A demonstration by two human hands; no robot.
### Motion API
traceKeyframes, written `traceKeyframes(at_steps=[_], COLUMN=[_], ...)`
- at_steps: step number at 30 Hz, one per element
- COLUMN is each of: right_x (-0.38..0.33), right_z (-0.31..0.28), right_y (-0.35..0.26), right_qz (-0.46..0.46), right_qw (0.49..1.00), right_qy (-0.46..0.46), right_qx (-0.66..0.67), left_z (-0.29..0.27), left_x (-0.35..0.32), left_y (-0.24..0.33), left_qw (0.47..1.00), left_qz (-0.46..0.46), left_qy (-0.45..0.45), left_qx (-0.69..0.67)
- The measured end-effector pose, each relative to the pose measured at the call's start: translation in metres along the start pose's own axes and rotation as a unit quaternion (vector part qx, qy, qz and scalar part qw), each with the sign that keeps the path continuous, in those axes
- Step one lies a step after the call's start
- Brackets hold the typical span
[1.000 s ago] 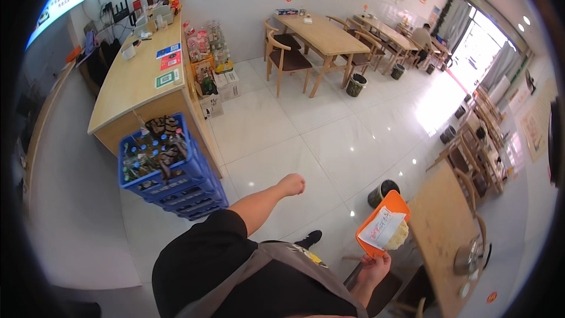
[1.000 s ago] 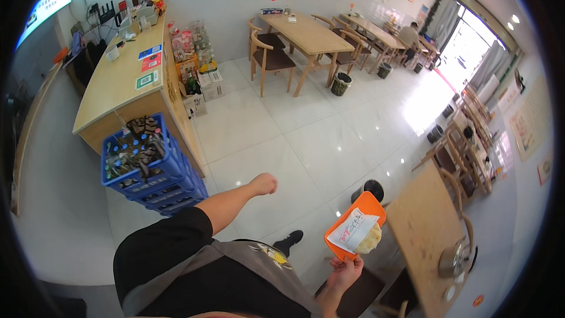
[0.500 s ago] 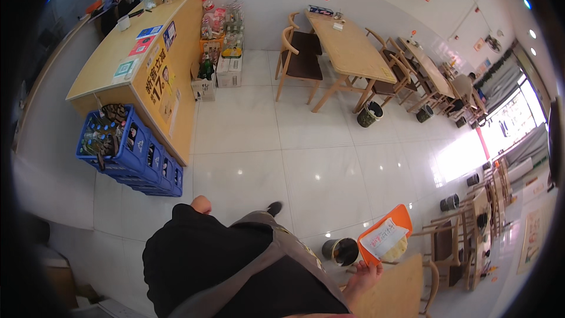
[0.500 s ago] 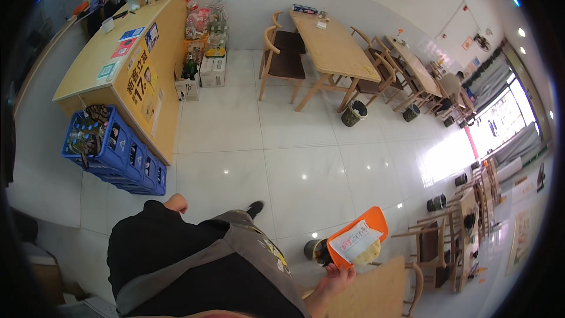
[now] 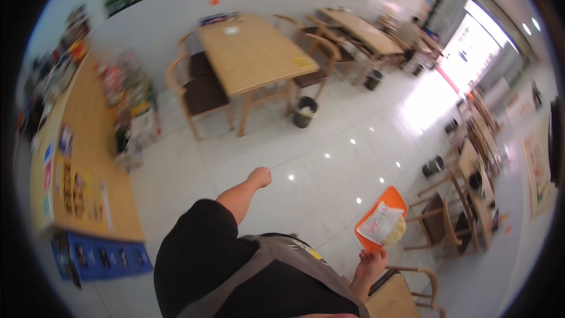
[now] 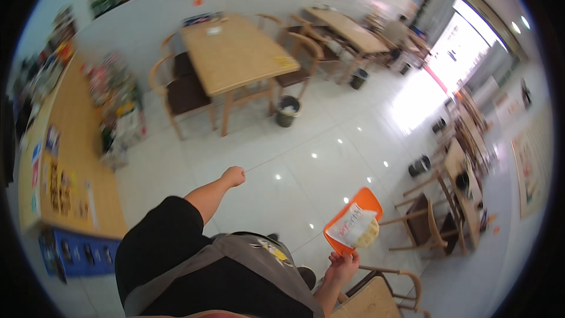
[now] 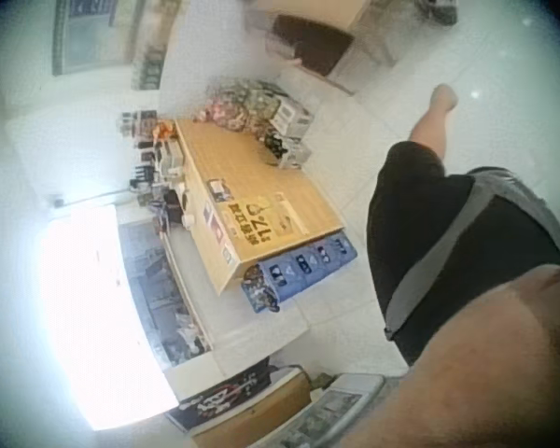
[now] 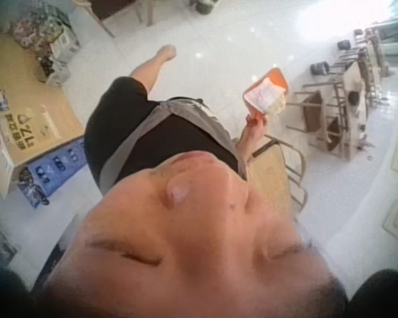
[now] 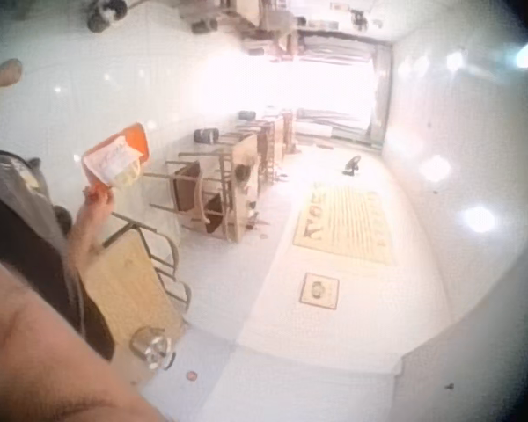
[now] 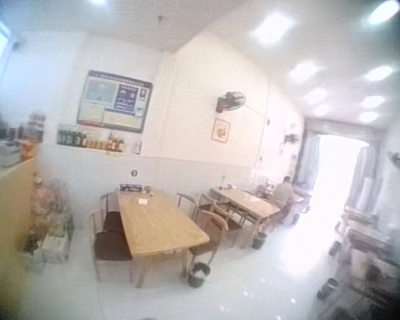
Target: The person assembles a wrap by placing an egg and noodles into a flatbread, then places it on a tray and serves it to a customer. Afterwards, they clear dirty dishes from a table, carry them to the kitchen, and wipe a table with a cloth.
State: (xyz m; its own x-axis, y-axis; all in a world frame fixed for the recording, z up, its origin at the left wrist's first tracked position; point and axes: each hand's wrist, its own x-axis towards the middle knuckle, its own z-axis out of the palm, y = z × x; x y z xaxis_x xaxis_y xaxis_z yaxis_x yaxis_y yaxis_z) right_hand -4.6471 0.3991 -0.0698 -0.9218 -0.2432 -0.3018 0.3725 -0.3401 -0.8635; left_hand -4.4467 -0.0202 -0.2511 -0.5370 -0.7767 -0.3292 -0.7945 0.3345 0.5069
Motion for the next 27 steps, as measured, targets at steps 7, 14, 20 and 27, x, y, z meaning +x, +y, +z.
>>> traceKeyframes(at_steps=[7,14,20,27], right_x=[0.211,0.414,0.590,0.776], right_z=[0.050,0.119,0.171,0.243], right_y=[-0.027,-0.101,-0.137,-0.177], right_qz=[-0.004,0.006,-0.015,-0.017], right_qw=[0.999,0.999,0.999,0.995], right_qy=[0.027,0.031,0.031,0.090], right_qx=[0.027,0.001,0.022,0.038], left_z=[0.044,0.098,0.118,0.113], left_x=[0.206,0.281,0.414,0.702], left_y=[0.167,0.077,0.157,0.316], left_qw=[0.963,0.913,0.913,0.937], left_qz=[0.179,-0.141,-0.238,-0.123], left_qy=[0.094,-0.329,-0.326,-0.322], left_qx=[-0.176,0.195,0.054,0.046])
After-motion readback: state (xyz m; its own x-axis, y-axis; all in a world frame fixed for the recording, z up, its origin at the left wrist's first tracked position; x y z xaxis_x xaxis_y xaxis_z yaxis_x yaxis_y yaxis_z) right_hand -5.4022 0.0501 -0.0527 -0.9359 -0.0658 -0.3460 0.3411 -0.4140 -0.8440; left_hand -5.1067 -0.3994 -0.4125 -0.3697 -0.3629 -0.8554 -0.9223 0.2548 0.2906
